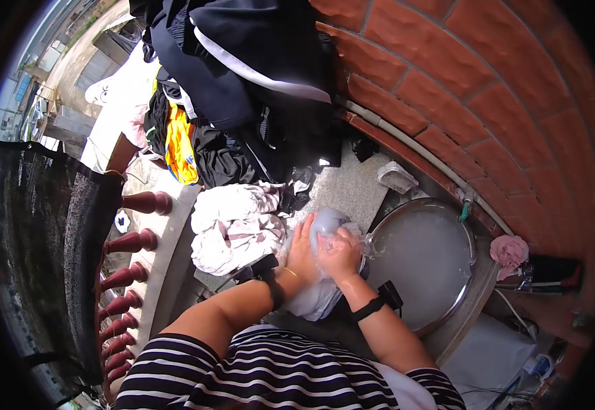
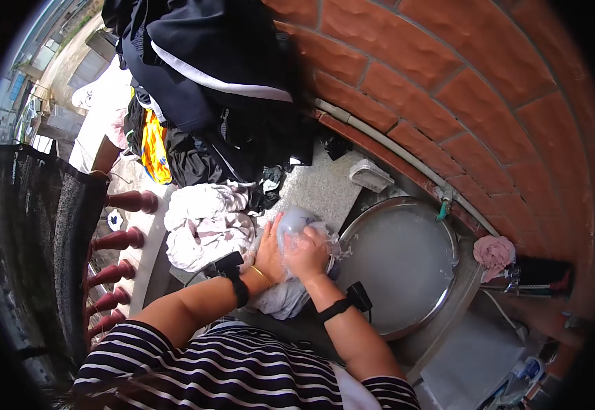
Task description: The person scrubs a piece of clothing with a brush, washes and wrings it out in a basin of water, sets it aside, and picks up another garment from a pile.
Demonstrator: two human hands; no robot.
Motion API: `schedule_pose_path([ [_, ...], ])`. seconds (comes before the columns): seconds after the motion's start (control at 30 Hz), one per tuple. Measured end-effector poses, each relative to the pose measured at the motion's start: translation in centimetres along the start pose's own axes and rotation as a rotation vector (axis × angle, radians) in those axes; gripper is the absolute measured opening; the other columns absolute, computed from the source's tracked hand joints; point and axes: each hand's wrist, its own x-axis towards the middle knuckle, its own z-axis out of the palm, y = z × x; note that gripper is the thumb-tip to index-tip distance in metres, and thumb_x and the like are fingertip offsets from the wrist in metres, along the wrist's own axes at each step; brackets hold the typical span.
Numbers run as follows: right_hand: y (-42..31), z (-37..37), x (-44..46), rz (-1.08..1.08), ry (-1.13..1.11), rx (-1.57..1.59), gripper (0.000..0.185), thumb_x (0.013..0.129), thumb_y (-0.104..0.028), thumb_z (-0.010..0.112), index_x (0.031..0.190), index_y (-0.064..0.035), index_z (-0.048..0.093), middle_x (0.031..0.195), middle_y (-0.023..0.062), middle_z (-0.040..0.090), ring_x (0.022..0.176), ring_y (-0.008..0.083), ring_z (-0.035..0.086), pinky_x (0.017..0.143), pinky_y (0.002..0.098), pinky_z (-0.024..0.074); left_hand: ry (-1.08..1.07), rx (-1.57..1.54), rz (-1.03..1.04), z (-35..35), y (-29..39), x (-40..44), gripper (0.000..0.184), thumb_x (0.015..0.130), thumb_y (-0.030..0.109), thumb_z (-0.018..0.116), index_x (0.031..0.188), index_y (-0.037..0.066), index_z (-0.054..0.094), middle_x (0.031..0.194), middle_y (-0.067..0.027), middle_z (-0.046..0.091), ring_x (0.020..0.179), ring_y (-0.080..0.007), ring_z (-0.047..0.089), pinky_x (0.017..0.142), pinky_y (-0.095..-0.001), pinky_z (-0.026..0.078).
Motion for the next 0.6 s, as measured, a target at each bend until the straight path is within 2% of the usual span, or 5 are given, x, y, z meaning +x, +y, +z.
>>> schedule_pose_path([
  [0.17,4.7,1.1,10.9,0.139,0.192,-0.339,0.032,0.079,-0.038,0.068,0.074,-0.0066,0.065,0.102,0.0099,0.062,0.100,0.0394,0.056,0.085,0.0477,0.0448,0.006,-0.187,-0.127,-2.6,1.7,0.7,0.134,0.058,0.064,0.081,0.150,-0.012,0.019,0.157,-0.0310,0.021,0.149,-0.0414,0.016,0.120,-0.0551,0.011],
  [0.23,2.9,0.2,9.0,0.205,0.285,-0.528,0.035,0.079,-0.042,0.069,0.075,-0.0078,0.063,0.109,0.0078,0.061,0.102,0.0369,0.054,0.086,0.0464,0.0433,-0.006,-0.230,-0.156,-3.5,2.1,0.6,0.126,0.064,0.062,0.077,0.150,-0.011,0.021,0.157,-0.0313,0.020,0.149,-0.0419,0.016,0.120,-0.0554,0.011],
  [0.3,0.5,-2.6,5.2,0.394,-0.097,-0.171,0.037,0.078,-0.045,0.071,0.074,-0.0094,0.065,0.106,0.0069,0.062,0.097,0.0362,0.054,0.084,0.0461,0.0428,-0.012,-0.264,-0.172,-3.1,1.8,0.8,0.118,0.070,0.060,0.074,0.150,-0.011,0.023,0.157,-0.0315,0.020,0.149,-0.0425,0.017,0.120,-0.0557,0.011],
  [0.47,-3.1,-1.2,-1.9,-0.012,0.128,-0.168,0.034,0.072,-0.029,0.078,0.057,-0.0094,0.055,0.081,0.0096,0.060,0.071,0.0368,0.053,0.069,0.0482,0.0443,0.104,-0.127,-0.029,2.0,-0.4,0.7,0.092,0.083,0.051,0.056,0.147,-0.010,0.031,0.157,-0.0325,0.018,0.149,-0.0433,0.014,0.118,-0.0577,0.012],
  [0.6,5.5,1.5,8.4,0.354,0.208,-0.129,0.037,0.079,-0.033,0.070,0.059,-0.0051,0.055,0.080,0.0148,0.062,0.077,0.0418,0.057,0.070,0.0499,0.0463,-0.053,-0.198,-0.147,-3.9,2.4,1.7,0.103,0.080,0.046,0.067,0.151,-0.010,0.018,0.158,-0.0327,0.016,0.150,-0.0425,0.012,0.120,-0.0532,0.012],
])
